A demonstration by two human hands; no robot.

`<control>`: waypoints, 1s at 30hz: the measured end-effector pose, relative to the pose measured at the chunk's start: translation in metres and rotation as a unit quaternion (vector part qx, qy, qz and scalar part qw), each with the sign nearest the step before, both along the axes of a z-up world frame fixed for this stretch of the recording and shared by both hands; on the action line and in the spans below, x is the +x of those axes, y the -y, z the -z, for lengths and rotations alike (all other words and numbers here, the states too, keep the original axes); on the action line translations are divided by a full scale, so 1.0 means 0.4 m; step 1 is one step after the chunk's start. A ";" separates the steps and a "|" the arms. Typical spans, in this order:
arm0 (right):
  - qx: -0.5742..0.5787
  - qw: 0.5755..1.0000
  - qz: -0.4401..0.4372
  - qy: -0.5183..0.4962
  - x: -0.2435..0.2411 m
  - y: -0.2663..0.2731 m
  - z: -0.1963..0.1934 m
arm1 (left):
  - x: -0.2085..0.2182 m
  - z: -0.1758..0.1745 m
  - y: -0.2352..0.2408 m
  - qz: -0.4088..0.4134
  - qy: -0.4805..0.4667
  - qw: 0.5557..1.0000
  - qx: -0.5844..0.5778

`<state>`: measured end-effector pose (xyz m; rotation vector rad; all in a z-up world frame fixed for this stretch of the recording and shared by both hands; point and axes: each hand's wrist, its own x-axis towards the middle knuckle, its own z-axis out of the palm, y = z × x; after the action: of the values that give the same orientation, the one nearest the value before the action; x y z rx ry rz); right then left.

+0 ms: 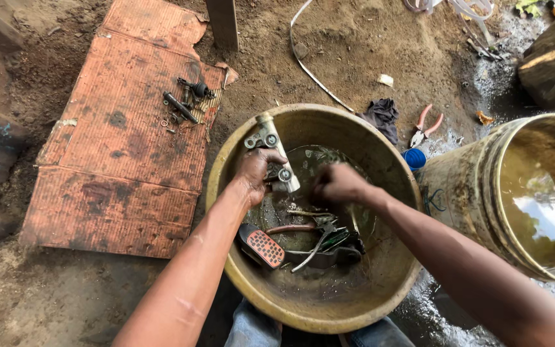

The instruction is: The person scrubs various mechanical parts, including a metal valve and small components, in a yellow basin filled with water. They use a red scouring pad to clean the surfaces and rinse the items in the water, occasionally placing cleaned pieces onto a nearby cardboard sheet.

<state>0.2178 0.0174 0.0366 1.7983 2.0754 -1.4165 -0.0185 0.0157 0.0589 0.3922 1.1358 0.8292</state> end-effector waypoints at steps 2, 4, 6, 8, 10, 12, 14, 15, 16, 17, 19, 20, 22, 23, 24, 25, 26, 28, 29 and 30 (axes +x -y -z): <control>0.076 0.991 0.076 0.081 0.017 -0.016 -0.013 | 0.004 0.018 0.009 0.012 -0.002 1.000 0.001; 0.112 0.983 0.051 0.138 0.022 -0.014 -0.009 | 0.013 0.043 0.013 0.035 0.006 0.999 -0.009; 0.103 0.976 -0.085 0.175 0.017 -0.004 0.013 | 0.023 0.073 0.016 0.059 0.027 0.997 -0.031; 0.094 0.980 -0.066 0.162 0.016 -0.003 0.043 | 0.037 0.102 0.012 0.061 0.012 0.997 -0.048; 0.112 0.984 -0.029 0.134 0.019 -0.013 0.071 | 0.049 0.120 0.002 0.055 0.007 0.997 -0.057; 0.153 0.984 0.031 0.087 0.021 -0.027 0.093 | 0.057 0.127 -0.011 0.046 0.008 0.997 -0.063; 0.078 0.988 0.124 0.050 0.039 -0.040 0.101 | 0.067 0.127 -0.024 0.037 0.046 0.996 -0.068; 0.039 0.984 0.168 0.032 0.050 -0.042 0.100 | 0.074 0.127 -0.025 0.032 0.067 0.995 -0.072; 0.037 0.986 0.162 0.009 0.061 -0.041 0.097 | 0.084 0.125 -0.026 0.027 0.045 0.996 -0.078; 0.034 0.987 0.156 -0.015 0.069 -0.037 0.091 | 0.091 0.121 -0.024 0.022 0.023 0.996 -0.085; 0.030 0.986 0.149 -0.073 0.077 -0.031 0.076 | 0.110 0.114 -0.022 0.000 -0.007 0.997 -0.074; 0.030 0.983 0.148 -0.108 0.080 -0.030 0.066 | 0.119 0.111 -0.020 -0.017 -0.015 0.998 -0.057; 0.021 0.979 0.140 -0.148 0.071 -0.021 0.054 | 0.130 0.112 -0.022 -0.042 -0.040 0.997 -0.055; 0.014 0.980 0.132 -0.151 0.067 -0.015 0.048 | 0.137 0.115 -0.026 -0.049 -0.055 0.995 -0.069; 0.006 0.980 0.124 -0.154 0.060 -0.008 0.044 | 0.145 0.121 -0.027 -0.056 -0.071 0.992 -0.084; 0.014 0.984 0.108 -0.142 0.053 -0.004 0.040 | 0.151 0.126 -0.029 -0.068 -0.061 0.993 -0.077; 0.022 0.987 0.092 -0.129 0.046 0.002 0.035 | 0.158 0.131 -0.031 -0.080 -0.052 0.993 -0.070; 0.043 0.990 0.072 -0.118 0.025 0.009 0.028 | 0.162 0.142 -0.029 -0.086 -0.067 0.993 -0.047; 0.057 0.989 0.067 -0.117 0.015 0.009 0.024 | 0.162 0.146 -0.026 -0.081 -0.090 0.992 -0.031; 0.070 0.989 0.062 -0.117 0.009 0.008 0.019 | 0.161 0.149 -0.025 -0.076 -0.113 0.991 -0.015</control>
<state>0.2214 0.0143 0.0291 1.9289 2.2621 -1.6218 0.0460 0.0255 -0.0005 0.3841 1.4011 0.9159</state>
